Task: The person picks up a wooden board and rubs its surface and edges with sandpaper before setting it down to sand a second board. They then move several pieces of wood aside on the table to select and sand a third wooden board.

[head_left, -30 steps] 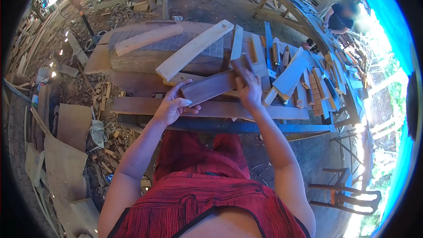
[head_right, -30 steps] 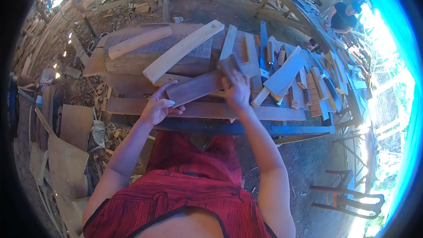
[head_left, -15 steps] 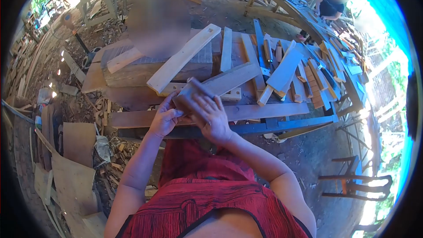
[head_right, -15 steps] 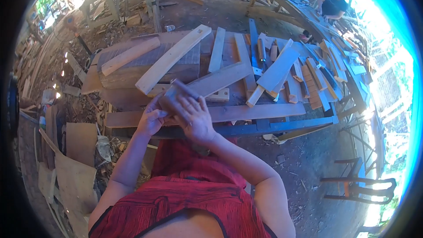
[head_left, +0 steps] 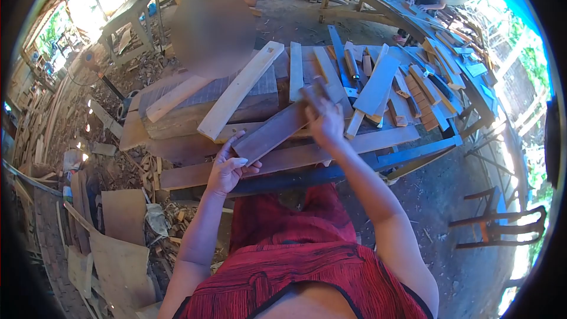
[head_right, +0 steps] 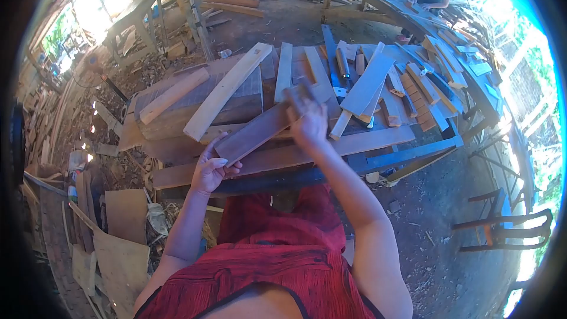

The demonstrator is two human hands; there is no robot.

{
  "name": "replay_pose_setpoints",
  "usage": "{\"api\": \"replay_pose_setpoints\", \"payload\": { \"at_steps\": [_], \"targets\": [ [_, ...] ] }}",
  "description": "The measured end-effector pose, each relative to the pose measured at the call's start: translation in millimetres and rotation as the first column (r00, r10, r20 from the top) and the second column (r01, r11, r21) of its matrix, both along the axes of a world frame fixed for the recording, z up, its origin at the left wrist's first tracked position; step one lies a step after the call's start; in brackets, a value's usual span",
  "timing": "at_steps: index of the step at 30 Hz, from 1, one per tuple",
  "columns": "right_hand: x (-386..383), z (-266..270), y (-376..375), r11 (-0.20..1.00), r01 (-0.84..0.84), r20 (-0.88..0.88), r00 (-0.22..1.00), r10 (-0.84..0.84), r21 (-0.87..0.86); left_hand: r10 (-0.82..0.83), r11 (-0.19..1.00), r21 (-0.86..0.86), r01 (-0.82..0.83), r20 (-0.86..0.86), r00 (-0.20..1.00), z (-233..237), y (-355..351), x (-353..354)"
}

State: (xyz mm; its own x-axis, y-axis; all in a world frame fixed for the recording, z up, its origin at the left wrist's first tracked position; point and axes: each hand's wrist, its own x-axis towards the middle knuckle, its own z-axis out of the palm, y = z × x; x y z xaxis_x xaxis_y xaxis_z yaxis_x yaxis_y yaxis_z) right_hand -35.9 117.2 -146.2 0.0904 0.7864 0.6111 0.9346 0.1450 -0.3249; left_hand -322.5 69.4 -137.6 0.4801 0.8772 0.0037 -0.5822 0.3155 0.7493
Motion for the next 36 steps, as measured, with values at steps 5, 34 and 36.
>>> {"api": "replay_pose_setpoints", "payload": {
  "at_steps": [5, 34, 36],
  "targets": [
    [-84, 19, -81, 0.804, -0.594, -0.006, 0.804, 0.594, 0.030, -0.006, 1.000, 0.010, 0.006, 0.013, 1.000, -10, 2, 3],
    [-13, 11, -85, 0.842, -0.536, 0.023, 0.844, 0.536, 0.058, 0.012, 0.993, 0.120, 0.008, -0.166, 0.986, 2, -2, 8],
    [8, 6, -101, 0.878, -0.474, -0.033, 0.879, 0.476, 0.064, 0.019, 0.992, 0.127, 0.002, -0.167, 0.986, 4, -4, 11]
  ]
}}
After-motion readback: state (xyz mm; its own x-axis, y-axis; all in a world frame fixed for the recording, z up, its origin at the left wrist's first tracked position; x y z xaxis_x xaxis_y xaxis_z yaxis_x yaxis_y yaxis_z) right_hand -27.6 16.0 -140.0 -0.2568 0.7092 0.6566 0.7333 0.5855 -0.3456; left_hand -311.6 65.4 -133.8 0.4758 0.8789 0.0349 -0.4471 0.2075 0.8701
